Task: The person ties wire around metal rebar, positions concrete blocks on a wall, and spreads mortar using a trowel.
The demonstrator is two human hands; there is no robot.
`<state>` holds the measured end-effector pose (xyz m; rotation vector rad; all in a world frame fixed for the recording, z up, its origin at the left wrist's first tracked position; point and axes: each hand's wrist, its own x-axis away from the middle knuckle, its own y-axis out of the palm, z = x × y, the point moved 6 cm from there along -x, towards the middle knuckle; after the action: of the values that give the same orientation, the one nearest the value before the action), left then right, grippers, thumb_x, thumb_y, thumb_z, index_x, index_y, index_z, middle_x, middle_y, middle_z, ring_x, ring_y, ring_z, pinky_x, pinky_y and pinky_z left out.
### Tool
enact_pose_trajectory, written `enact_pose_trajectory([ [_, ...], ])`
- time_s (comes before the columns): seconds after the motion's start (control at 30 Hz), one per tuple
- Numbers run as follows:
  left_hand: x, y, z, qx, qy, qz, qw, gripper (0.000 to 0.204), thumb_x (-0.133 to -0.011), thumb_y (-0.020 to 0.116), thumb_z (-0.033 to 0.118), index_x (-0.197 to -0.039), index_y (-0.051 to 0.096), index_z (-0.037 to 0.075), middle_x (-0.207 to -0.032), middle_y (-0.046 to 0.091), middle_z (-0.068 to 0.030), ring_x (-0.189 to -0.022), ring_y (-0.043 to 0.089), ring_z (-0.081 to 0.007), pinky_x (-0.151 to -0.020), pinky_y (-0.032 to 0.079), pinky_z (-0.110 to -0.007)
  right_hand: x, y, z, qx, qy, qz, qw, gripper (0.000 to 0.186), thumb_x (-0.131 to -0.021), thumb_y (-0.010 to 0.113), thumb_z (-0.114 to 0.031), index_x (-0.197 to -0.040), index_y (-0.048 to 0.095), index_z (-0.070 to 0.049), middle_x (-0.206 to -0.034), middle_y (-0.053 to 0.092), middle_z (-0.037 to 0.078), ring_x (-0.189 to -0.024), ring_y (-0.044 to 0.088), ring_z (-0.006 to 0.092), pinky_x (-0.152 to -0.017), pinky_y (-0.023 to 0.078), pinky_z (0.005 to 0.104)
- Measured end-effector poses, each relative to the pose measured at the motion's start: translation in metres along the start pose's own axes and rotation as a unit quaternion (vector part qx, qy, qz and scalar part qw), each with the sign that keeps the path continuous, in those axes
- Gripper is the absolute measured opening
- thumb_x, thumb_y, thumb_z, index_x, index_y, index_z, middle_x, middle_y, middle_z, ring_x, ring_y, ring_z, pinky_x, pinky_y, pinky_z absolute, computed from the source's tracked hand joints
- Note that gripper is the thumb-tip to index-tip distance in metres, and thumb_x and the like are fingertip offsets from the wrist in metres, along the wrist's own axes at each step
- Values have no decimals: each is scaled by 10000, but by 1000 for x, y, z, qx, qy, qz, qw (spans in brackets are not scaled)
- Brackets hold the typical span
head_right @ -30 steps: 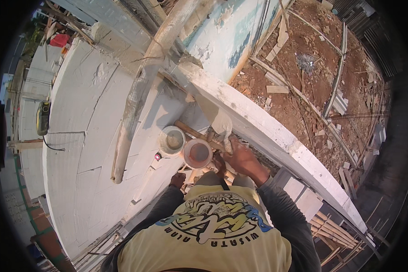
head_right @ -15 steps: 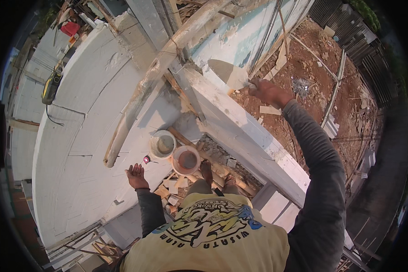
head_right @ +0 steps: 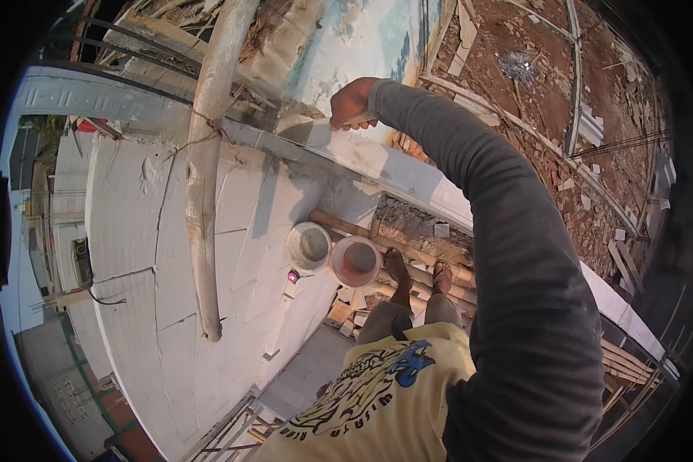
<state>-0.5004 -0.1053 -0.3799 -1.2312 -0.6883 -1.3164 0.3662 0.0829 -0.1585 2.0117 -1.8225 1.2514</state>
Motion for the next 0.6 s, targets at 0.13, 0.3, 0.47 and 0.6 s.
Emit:
enact_pose_trajectory([
  [0.13, 3, 7, 29, -73, 38, 16, 996, 284, -924, 533, 275, -1049, 532, 20, -835, 616, -130, -681, 607, -229, -538, 500, -359, -7, -6, 8, -9, 11, 29, 999, 263, -822, 562, -303, -738, 547, -54, -616, 492, 38, -512, 494, 172, -452, 421, 345],
  [0.3, -3, 29, 88, -95, 111, 13, 989, 358, -935, 543, 282, -1157, 511, 4, -942, 646, -168, -781, 649, -263, -605, 536, -384, -3, 0, 11, -35, -25, 98, 994, 279, -821, 526, -280, -731, 555, -17, -610, 508, 63, -500, 508, 176, -432, 429, 360],
  [0.47, 1, 66, 117, -82, 151, -36, 984, 383, -910, 584, 247, -1191, 480, 9, -941, 645, -147, -766, 648, -245, -577, 531, -358, -6, 7, 14, 39, -86, 137, 986, 305, -801, 502, -264, -748, 553, 32, -589, 518, 95, -489, 525, 206, -430, 440, 386],
  [0.6, 3, 87, 122, -134, 155, -40, 978, 371, -906, 584, 238, -1185, 492, 12, -951, 646, -136, -770, 648, -233, -586, 530, -350, -16, -2, 14, 83, -70, 127, 986, 307, -799, 498, -257, -728, 547, 37, -585, 521, 101, -483, 531, 205, -432, 441, 394],
])
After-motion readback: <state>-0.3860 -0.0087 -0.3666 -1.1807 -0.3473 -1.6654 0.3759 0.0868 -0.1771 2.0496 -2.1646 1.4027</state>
